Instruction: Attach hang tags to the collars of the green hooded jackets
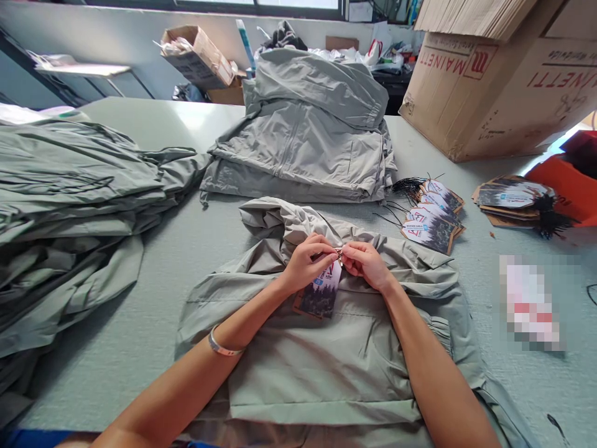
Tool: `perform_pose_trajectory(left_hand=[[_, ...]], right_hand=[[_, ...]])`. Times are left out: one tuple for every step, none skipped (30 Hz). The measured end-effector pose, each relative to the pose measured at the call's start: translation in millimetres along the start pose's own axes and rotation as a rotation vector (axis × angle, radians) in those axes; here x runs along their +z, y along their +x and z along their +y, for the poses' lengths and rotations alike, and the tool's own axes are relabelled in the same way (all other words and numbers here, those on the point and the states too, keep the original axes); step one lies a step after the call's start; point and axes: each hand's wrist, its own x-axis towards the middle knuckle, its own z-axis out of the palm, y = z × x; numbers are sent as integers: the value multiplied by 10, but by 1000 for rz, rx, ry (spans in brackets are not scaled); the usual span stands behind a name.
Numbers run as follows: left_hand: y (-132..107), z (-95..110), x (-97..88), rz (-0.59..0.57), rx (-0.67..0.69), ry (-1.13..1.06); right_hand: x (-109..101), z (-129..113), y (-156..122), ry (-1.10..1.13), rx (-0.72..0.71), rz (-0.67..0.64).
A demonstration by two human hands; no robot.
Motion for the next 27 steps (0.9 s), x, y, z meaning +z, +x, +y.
perform_pose_trajectory(left_hand=[[0, -4, 2, -3, 0, -3], [0, -6, 4, -6, 0, -3], [1, -6, 5, -9, 1, 1], [2, -3, 5, -14, 1, 9], [3, 4, 4, -19, 3, 21], [5, 13, 2, -25, 7, 37], [7, 26, -2, -33, 14, 59], [10, 40, -6, -47, 27, 91], [12, 56, -11, -69, 42, 136], [15, 71, -17, -97, 59, 192], [18, 84, -22, -127, 75, 256], [21, 94, -29, -156, 89, 319], [23, 102, -35, -179, 101, 375], [25, 107, -40, -198, 112, 419], [26, 109, -45, -212, 122, 447], [26, 111, -48, -226, 129, 465], [25, 114, -49, -240, 134, 476], [24, 117, -48, -251, 132, 487], [22, 123, -44, -255, 122, 495], [21, 129, -39, -252, 107, 501], [20, 137, -33, -246, 91, 503], [20, 144, -27, -239, 76, 500], [21, 149, -22, -235, 65, 494], [23, 152, -19, -235, 58, 484], [25, 152, -19, -240, 57, 472], [28, 149, -21, -248, 60, 457], [31, 143, -25, -258, 65, 441]], right_hand=[[-4, 5, 2, -8, -3, -3], [-9, 11, 3, -16, -4, -8], [-13, 16, 5, -25, -5, -12], [-18, 21, 6, -33, -6, -16], [-21, 26, 8, -41, -7, -19], [-23, 30, 9, -48, -8, -20], [-23, 33, 10, -55, -9, -21], [-20, 34, 10, -62, -10, -22], [-17, 35, 9, -69, -11, -24], [-11, 35, 8, -76, -13, -25], [-5, 33, 7, -82, -14, -25], [1, 31, 5, -88, -16, -24], [8, 28, 4, -94, -17, -22], [14, 24, 2, -98, -17, -19], [20, 20, 1, -102, -16, -17], [24, 17, 0, -105, -14, -16], [27, 16, 0, -107, -12, -15], [28, 15, 1, -109, -11, -16], [27, 17, 1, -112, -13, -17], [25, 20, 2, -116, -17, -18], [21, 24, 2, -123, -21, -21], [16, 29, 3, -133, -24, -25], [12, 33, 2, -145, -25, -29], [8, 35, 1, -157, -25, -34], [6, 36, 0, -168, -22, -38], [8, 33, -1, -177, -19, -42], [12, 27, -2, -181, -14, -40]])
